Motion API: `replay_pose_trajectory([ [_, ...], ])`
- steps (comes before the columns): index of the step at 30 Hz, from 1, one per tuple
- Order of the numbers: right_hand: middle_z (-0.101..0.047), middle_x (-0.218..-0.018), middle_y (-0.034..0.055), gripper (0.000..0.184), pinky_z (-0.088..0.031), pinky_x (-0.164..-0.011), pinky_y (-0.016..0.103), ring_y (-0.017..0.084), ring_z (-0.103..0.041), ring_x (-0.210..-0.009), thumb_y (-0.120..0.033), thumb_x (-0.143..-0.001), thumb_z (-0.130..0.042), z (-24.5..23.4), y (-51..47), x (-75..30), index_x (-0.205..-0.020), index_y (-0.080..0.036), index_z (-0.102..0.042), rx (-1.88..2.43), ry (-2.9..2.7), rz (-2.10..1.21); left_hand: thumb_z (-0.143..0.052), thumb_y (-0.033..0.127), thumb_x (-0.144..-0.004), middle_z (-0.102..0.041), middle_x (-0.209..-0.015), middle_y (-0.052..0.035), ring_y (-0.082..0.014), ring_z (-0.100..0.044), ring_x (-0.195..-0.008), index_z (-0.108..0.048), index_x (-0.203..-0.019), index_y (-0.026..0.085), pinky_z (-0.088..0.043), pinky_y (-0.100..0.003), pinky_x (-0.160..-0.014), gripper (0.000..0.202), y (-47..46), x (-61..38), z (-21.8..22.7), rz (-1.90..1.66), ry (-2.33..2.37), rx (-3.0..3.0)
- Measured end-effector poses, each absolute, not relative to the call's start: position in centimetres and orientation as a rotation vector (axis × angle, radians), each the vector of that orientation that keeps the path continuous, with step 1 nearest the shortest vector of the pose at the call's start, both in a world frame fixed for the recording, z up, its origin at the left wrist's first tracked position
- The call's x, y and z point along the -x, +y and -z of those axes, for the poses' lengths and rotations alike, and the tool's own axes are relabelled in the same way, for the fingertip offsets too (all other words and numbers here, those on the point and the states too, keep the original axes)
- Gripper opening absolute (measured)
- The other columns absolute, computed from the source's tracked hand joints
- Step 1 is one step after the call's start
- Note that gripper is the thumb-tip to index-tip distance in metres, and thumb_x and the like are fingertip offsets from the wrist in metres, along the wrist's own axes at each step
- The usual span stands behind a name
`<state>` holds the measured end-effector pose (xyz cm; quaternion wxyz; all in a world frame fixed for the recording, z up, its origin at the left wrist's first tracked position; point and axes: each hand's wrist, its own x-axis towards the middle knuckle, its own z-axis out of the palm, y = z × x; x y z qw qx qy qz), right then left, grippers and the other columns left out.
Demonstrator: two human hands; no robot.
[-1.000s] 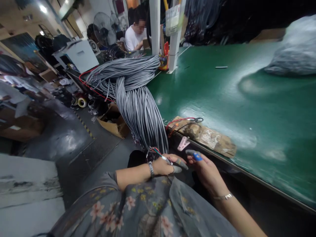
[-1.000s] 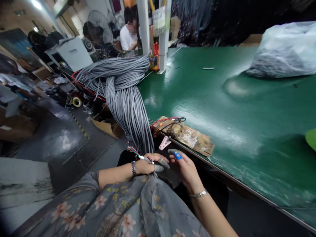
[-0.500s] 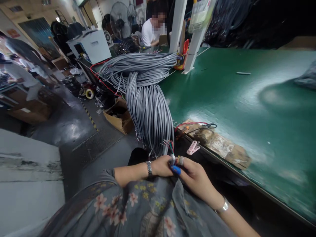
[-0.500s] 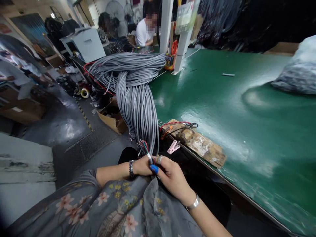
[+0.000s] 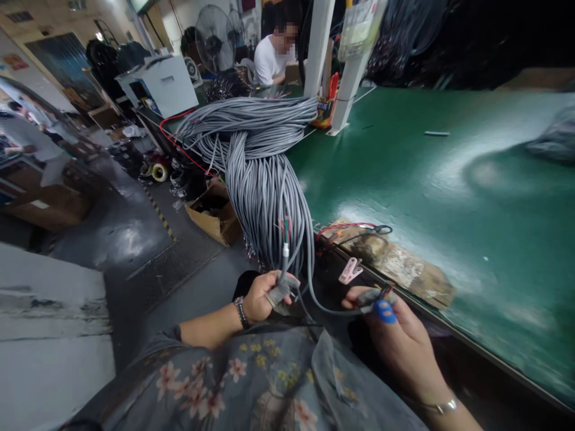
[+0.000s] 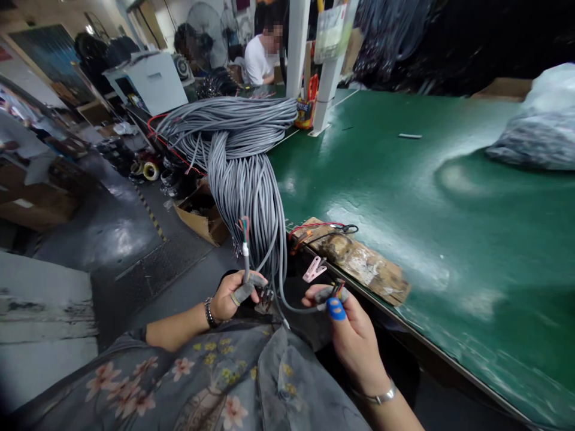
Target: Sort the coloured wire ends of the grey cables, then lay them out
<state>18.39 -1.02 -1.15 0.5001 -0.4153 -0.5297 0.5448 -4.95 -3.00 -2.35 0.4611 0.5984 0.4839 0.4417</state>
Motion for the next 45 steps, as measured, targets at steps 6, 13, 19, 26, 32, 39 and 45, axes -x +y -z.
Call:
replay_pose_trajectory([
  [6, -0.047, -0.062, -0.0010, 0.032, -0.044, -0.054, 0.029, 0.014, -0.045, -0.055, -0.055, -0.079, -0.060, 1.6, -1.2, -15.8, -0.077, -0.023, -0.053, 0.875, -1.186, -1.454, -0.034, 0.056, -0.090, -0.063, -0.071, -0.0057, -0.0153, -0.056, -0.066, -0.064, -0.080, 0.016, -0.041, -0.023, -0.063, 0.051, -1.9, 5.2, 3.2, -0.697, 1.184, -1.955],
  [13, -0.051, -0.060, 0.0003, 0.033, -0.041, -0.054, 0.027, 0.014, -0.044, -0.055, -0.053, -0.078, -0.060, 1.1, -1.3, -15.3, -0.068, -0.021, -0.059, 0.975, -1.458, -1.336, -0.047, 0.035, -0.085, -0.061, -0.065, -0.0038, -0.0144, -0.052, -0.058, -0.058, -0.071, 0.019, -0.037, -0.022, -0.054, 0.025, -1.3, 4.1, 3.8, -0.421, 1.146, -2.308],
  [19, -0.057, -0.064, 0.0027, 0.036, -0.041, -0.054, 0.027, 0.015, -0.048, -0.056, -0.051, -0.087, -0.049, 0.9, -1.1, -15.1, -0.073, -0.021, -0.062, 0.860, -1.658, -1.180, -0.063, 0.029, -0.075, -0.066, -0.082, -0.0035, -0.0152, -0.058, -0.070, -0.062, -0.094, 0.016, -0.045, -0.023, -0.066, 0.023, -0.6, 2.2, 1.1, -0.616, 1.029, -1.809],
  [26, -0.057, -0.071, 0.0036, 0.034, -0.043, -0.059, 0.027, 0.017, -0.053, -0.063, -0.045, -0.094, -0.037, 1.8, -1.2, -16.2, -0.080, -0.022, -0.059, 0.891, -1.685, -0.960, -0.063, 0.049, -0.076, -0.048, -0.051, 0.0035, -0.0060, -0.036, -0.043, -0.062, -0.076, 0.012, -0.034, -0.020, -0.044, 0.036, 0.0, 1.0, 1.1, -0.644, 1.014, -1.359],
  [32, -0.058, -0.085, 0.0079, 0.040, -0.046, -0.063, 0.032, 0.020, -0.055, -0.073, -0.048, -0.095, -0.028, 2.7, -1.5, -17.0, -0.095, -0.021, -0.057, 0.842, -1.821, -0.727, -0.050, 0.037, -0.087, -0.067, -0.080, -0.0061, -0.0143, -0.060, -0.069, -0.065, -0.090, 0.014, -0.048, -0.025, -0.065, 0.027, -0.8, 1.4, 1.0, -0.991, 1.196, -1.491],
  [39, -0.058, -0.101, 0.0109, 0.035, -0.048, -0.073, 0.036, 0.023, -0.057, -0.087, -0.041, -0.095, -0.030, 2.3, -1.2, -16.3, -0.107, -0.022, -0.058, 0.858, -1.921, -0.516, -0.060, 0.024, -0.075, -0.069, -0.093, -0.0067, -0.0216, -0.061, -0.088, -0.064, -0.098, 0.018, -0.048, -0.034, -0.086, 0.024, -0.7, 0.3, 1.9, -0.669, 0.864, -1.746],
  [45, -0.063, -0.096, 0.0091, 0.035, -0.050, -0.075, 0.032, 0.020, -0.061, -0.086, -0.041, -0.095, -0.036, 2.5, -0.9, -16.1, -0.112, -0.020, -0.058, 0.890, -1.799, -0.901, -0.064, 0.045, -0.077, -0.062, -0.067, -0.0027, -0.0126, -0.056, -0.058, -0.061, -0.083, 0.015, -0.048, -0.025, -0.060, 0.031, -1.1, -0.3, 1.4, -0.713, 0.879, -1.451],
])
